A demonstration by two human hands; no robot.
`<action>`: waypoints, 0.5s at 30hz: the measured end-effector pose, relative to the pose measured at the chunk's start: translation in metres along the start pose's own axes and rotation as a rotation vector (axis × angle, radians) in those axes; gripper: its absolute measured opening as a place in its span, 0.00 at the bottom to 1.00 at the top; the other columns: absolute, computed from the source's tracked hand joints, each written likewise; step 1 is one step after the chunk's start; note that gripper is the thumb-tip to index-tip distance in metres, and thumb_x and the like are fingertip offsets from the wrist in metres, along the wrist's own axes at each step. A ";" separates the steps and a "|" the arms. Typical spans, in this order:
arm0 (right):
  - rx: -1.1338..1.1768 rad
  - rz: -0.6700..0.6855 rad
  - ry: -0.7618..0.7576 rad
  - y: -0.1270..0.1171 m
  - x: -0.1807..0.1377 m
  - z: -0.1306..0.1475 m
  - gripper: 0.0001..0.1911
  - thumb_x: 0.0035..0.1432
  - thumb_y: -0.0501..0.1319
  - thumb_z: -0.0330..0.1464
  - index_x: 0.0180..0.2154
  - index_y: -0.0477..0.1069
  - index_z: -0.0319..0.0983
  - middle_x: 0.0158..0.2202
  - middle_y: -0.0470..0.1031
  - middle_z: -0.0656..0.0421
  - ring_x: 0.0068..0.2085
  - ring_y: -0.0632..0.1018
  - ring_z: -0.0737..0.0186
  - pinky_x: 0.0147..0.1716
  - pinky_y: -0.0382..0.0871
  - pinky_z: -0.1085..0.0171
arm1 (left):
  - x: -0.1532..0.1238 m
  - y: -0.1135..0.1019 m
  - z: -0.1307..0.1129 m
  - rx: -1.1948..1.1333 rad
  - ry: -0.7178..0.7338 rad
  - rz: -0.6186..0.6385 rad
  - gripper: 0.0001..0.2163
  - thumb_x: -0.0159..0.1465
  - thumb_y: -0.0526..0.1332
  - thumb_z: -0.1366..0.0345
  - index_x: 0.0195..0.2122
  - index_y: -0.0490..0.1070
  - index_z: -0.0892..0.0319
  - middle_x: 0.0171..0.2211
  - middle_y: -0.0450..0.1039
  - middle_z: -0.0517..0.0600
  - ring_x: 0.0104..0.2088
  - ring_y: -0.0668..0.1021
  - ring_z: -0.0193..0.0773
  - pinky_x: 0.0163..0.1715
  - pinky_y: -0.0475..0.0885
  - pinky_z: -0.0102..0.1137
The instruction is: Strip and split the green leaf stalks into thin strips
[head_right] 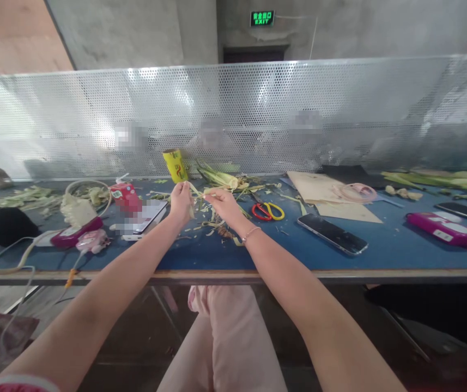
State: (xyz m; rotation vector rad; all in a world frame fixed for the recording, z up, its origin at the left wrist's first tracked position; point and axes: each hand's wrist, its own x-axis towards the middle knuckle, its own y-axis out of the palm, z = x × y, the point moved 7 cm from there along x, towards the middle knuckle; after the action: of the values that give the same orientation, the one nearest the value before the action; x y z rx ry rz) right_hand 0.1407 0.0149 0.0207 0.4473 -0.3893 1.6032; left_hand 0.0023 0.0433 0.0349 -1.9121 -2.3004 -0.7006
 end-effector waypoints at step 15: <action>0.002 -0.127 -0.057 -0.037 0.013 -0.006 0.16 0.48 0.65 0.45 0.30 0.71 0.40 0.15 0.52 0.69 0.16 0.51 0.74 0.17 0.43 0.68 | -0.011 0.015 -0.008 -0.232 -0.444 0.297 0.14 0.66 0.55 0.65 0.23 0.55 0.57 0.09 0.44 0.36 0.08 0.49 0.23 0.11 0.42 0.23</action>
State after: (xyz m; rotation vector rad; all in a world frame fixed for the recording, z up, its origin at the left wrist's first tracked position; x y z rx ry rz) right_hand 0.1766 0.0317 0.0213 0.5102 -0.3941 1.4700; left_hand 0.0170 0.0321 0.0424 -2.6802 -2.1440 -0.5738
